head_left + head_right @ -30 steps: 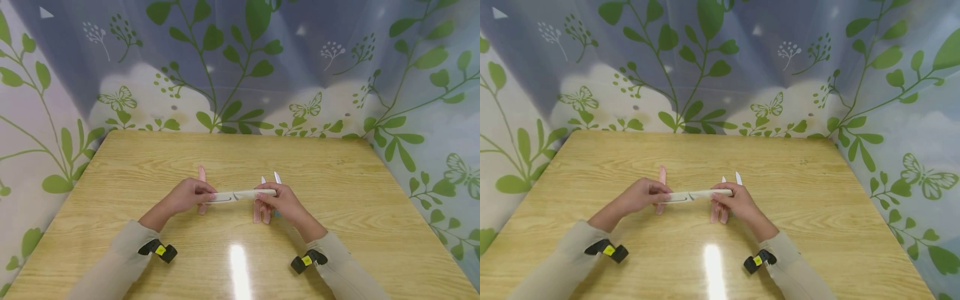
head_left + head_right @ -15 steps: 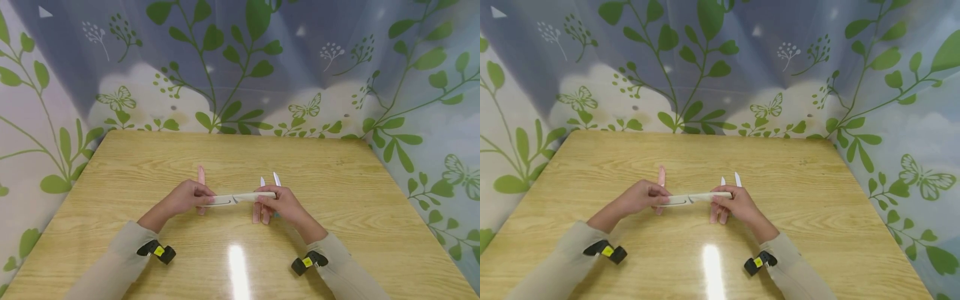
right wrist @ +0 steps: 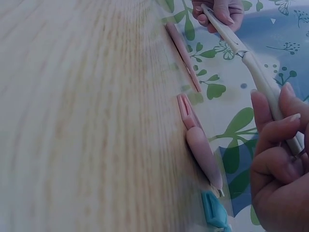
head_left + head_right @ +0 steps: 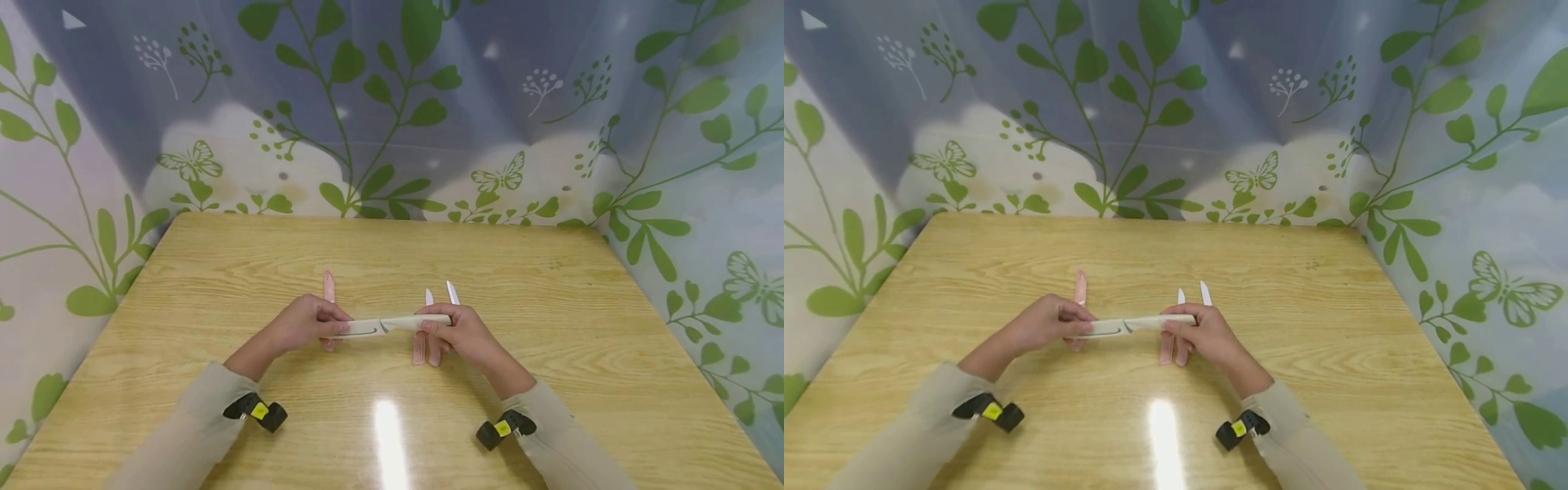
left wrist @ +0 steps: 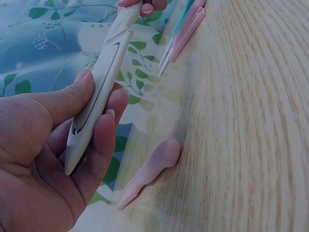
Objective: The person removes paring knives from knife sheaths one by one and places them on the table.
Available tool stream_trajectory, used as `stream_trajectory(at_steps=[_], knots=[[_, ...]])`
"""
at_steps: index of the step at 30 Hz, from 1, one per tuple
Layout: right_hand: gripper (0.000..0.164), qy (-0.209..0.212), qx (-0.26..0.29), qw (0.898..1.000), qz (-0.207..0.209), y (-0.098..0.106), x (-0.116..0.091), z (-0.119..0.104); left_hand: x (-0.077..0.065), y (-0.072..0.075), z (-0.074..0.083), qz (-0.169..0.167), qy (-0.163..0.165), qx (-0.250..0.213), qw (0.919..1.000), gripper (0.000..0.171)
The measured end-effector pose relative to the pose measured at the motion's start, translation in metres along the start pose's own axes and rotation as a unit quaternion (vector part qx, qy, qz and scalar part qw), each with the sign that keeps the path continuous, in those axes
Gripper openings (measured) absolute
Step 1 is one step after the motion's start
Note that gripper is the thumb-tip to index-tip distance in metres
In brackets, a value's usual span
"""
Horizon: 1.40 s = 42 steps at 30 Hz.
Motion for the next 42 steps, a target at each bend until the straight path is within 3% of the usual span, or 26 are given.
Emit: stream_trajectory(at_steps=[20, 26, 30, 42], knots=[[0.026, -0.005, -0.008, 1.0, 0.001, 0.004, -0.001, 0.003, 0.001, -0.001, -0.003, 0.001, -0.002, 0.004, 1.0, 0.016], [0.027, 0.008, -0.024, 1.0, 0.01, 0.02, -0.006, 0.004, -0.003, 0.016, -0.013, 0.044, 0.01, 0.04, 0.9982, 0.014], [0.03, -0.008, -0.021, 1.0, 0.022, 0.036, -0.01, 0.01, -0.007, 0.029, -0.019, 0.066, 0.015, 0.047, 0.9966, 0.015], [0.032, -0.024, -0.024, 0.999, 0.03, 0.04, -0.012, 0.012, -0.01, 0.031, -0.015, 0.068, 0.001, 0.043, 0.9967, 0.015]])
Point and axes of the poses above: each hand's wrist, its own x-axis towards the middle knuckle, its own y-axis out of the back of the hand, z = x × y, the point moved 9 cm from there along x, towards the middle knuckle, and after that the axes turned 8 degrees about y, right-handed, at the moved point
